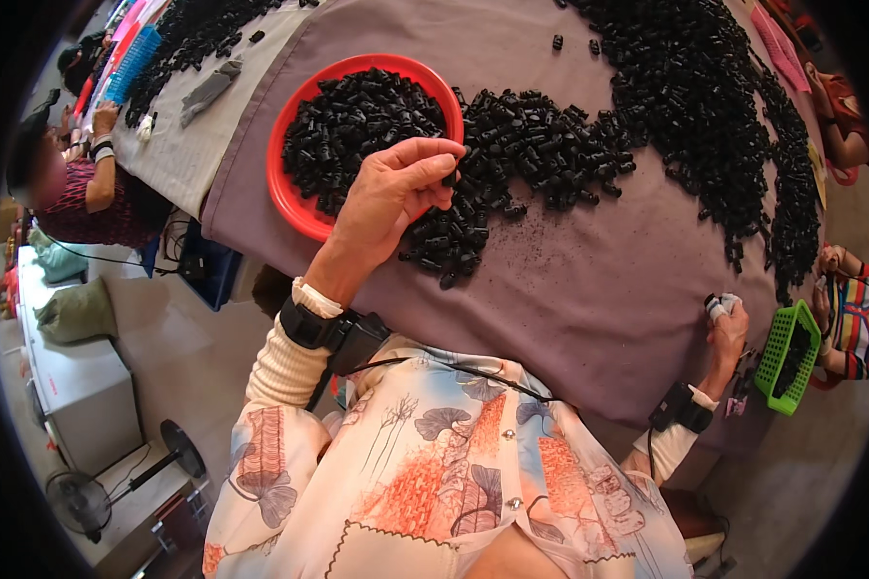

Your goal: Assembling small black plastic components at a work table.

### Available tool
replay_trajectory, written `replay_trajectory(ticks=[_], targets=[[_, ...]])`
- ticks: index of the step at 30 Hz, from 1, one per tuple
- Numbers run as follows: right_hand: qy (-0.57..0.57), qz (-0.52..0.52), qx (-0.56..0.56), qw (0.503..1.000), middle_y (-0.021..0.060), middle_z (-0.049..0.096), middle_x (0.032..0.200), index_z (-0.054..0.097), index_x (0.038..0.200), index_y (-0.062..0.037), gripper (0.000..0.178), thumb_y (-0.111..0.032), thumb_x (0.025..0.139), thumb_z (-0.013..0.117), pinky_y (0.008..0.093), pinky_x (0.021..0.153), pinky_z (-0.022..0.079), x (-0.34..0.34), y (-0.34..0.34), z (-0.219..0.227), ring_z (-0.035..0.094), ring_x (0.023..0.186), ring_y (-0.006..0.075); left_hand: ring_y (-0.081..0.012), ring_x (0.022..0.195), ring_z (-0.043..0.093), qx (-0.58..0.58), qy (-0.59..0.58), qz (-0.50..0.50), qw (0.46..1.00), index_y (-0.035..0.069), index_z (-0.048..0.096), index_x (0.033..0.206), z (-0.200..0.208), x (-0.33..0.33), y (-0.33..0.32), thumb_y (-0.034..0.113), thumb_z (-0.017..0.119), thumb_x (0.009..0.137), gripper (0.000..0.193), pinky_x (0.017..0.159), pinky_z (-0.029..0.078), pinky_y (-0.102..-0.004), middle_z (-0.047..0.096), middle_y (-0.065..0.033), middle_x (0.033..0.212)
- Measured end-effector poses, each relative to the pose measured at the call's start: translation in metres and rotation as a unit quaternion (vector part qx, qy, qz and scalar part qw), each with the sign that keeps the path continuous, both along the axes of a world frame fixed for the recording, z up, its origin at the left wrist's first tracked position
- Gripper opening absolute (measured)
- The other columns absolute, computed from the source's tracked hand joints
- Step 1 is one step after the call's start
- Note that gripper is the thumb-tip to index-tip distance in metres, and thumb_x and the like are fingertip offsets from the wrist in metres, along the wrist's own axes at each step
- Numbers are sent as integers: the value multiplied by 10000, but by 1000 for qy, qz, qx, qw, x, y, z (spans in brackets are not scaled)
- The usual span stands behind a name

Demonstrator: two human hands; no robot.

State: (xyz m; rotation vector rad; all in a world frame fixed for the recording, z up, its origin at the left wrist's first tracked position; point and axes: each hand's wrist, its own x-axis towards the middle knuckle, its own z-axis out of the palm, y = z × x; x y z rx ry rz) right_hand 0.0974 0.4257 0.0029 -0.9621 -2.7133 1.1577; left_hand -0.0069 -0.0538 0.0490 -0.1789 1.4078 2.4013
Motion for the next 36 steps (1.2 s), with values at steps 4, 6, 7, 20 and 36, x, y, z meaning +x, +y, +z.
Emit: replay_trajectory(ticks=[4, 6, 7, 20, 36], targets=[[48, 10, -37, 998, -17, 485, 546, 585, 852, -44, 100, -114, 783, 568, 217, 382, 312, -9, -18, 7, 434, 428, 66, -92, 648, 553, 1, -22, -37, 999, -7, 605, 1021, -10, -2, 6, 98, 563, 873, 186, 633, 486, -249, 587, -38, 790], [94, 100, -92, 986, -14, 512, 582, 604, 845, -38, 108, -104, 767, 569, 222, 429, 337, -35, -60, 13, 460, 483, 71, -99, 643, 543, 14, -30, -47, 998, -9, 599, 1022, -16, -4, 8, 92, 553, 874, 186, 646, 485, -267, 571, -32, 778], [110, 132, -130, 976, -14, 523, 601, 608, 832, -32, 103, -88, 756, 566, 227, 456, 352, -49, -95, 19, 470, 511, 80, -98, 647, 545, 25, -37, -54, 998, -9, 598, 1020, -18, -6, 8, 96, 551, 875, 186, 649, 486, -267, 573, -32, 780], [133, 465, 10, 875, 215, 575, 710, 566, 757, 11, 92, -52, 690, 569, 428, 589, 446, -128, -273, 2, 561, 673, 386, -106, 653, 566, 23, -56, -4, 998, -36, 573, 1042, -21, 0, -13, 75, 530, 881, 200, 649, 506, -267, 597, -54, 801], [7, 258, -339, 905, 27, 589, 705, 567, 1024, -24, 260, -30, 765, 569, 222, 446, 405, -85, -241, 21, 503, 526, 71, -66, 595, 501, 44, -108, -85, 990, 15, 591, 953, -24, 14, 33, 179, 584, 872, 183, 521, 403, -206, 557, -10, 749]])
